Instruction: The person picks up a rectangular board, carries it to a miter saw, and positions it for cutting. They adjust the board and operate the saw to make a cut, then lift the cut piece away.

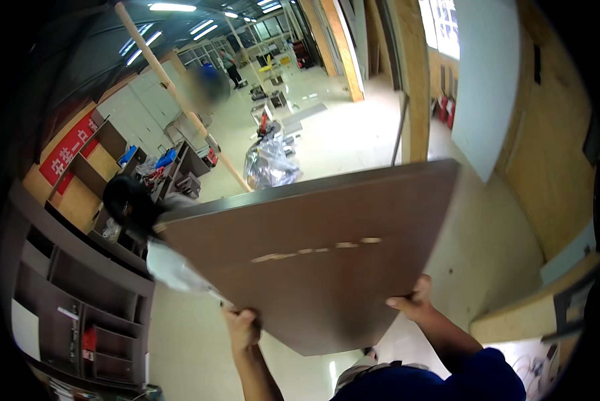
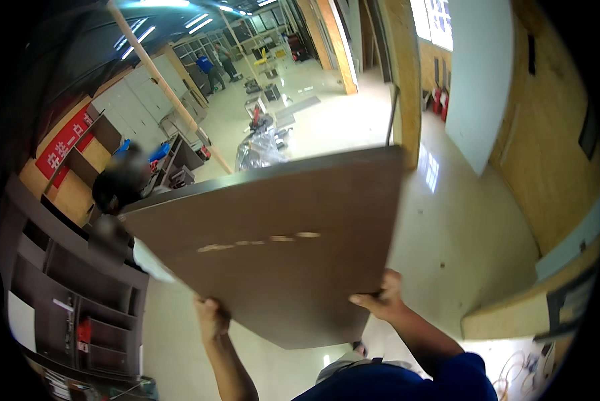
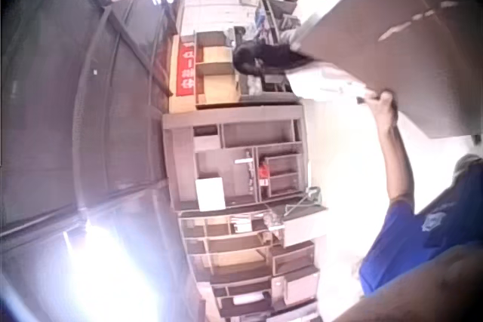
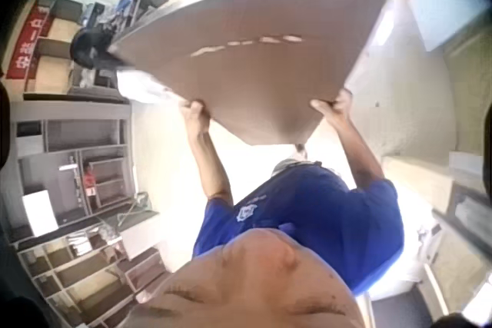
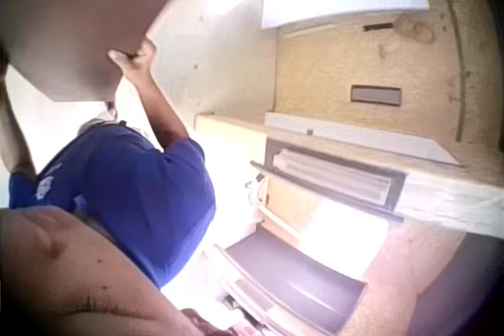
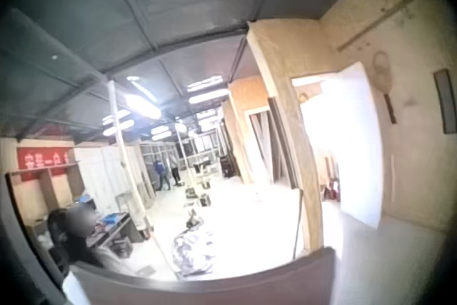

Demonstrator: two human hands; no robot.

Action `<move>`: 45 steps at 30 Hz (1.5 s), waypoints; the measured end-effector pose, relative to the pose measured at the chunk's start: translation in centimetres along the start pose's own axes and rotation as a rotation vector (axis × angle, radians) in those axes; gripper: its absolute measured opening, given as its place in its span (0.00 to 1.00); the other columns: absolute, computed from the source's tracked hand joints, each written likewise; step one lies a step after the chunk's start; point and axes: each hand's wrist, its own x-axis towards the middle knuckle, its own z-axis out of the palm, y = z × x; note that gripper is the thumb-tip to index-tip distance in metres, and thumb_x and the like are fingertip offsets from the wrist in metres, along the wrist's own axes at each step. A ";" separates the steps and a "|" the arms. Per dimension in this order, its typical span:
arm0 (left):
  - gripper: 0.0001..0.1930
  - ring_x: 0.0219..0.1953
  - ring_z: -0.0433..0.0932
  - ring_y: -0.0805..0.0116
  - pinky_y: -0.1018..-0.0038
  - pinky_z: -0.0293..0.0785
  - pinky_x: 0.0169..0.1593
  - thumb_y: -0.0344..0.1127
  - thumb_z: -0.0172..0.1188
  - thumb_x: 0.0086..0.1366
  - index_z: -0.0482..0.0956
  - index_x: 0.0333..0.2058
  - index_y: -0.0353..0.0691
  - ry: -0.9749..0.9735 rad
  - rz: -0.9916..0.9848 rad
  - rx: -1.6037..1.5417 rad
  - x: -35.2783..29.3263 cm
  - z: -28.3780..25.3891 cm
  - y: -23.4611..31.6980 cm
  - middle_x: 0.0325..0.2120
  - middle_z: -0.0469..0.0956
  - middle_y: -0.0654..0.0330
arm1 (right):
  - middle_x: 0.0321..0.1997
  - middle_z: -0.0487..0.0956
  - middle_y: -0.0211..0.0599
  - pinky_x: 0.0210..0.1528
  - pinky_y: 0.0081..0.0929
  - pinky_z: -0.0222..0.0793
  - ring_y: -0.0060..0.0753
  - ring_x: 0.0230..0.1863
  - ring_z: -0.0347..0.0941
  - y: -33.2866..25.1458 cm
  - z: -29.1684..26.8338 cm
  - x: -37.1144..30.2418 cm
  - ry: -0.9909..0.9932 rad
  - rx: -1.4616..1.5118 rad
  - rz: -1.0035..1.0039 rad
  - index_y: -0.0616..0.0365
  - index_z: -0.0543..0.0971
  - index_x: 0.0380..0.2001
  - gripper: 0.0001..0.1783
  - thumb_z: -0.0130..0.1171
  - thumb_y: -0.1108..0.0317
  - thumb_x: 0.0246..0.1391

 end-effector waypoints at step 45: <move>0.27 0.22 0.57 0.83 0.79 0.57 0.25 0.41 0.76 0.51 0.59 0.19 0.48 -0.411 -0.049 0.300 167.8 45.3 -66.4 0.18 0.59 0.74 | 0.59 0.74 0.42 0.62 0.46 0.71 0.42 0.60 0.71 86.8 -40.8 139.3 0.610 0.375 0.212 0.58 0.69 0.58 0.26 0.62 0.61 0.60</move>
